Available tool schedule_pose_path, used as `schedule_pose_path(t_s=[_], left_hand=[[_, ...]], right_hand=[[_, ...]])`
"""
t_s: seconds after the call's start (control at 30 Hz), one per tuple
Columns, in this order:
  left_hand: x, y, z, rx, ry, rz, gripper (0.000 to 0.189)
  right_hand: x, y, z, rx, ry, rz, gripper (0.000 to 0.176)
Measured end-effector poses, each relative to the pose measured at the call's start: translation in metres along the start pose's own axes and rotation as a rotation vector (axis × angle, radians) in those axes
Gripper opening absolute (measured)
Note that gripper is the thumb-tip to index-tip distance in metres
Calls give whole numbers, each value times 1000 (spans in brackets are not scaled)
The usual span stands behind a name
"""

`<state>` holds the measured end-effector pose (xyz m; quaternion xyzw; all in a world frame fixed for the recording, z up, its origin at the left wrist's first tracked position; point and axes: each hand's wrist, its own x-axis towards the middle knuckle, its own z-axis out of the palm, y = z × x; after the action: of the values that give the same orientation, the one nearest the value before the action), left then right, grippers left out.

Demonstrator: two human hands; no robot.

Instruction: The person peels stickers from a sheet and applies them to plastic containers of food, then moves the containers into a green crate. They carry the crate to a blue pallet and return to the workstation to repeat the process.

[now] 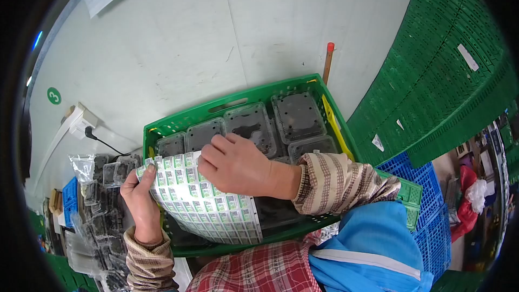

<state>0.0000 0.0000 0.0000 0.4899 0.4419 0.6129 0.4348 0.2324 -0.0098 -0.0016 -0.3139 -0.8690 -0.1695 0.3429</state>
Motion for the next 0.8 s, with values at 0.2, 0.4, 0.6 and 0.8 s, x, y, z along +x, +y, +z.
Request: schedule_pose_path(t_s=[0.2,0.4,0.6,0.8], left_hand=[[8,-18,-3,-51,3,-110,6],[6,-18,-42,-72,108,-34,11],[0,-19,-47,-32,145,-58,9],[-15,-13,-54,-12,184,-50,6]], right_hand=[[-9,18,-9,642,-86,352,11],[-60,182,-45,629,-470,1156,20],[-103,232,6,170,-620,726,18],[-84,219,13,-303,-591,707,26]])
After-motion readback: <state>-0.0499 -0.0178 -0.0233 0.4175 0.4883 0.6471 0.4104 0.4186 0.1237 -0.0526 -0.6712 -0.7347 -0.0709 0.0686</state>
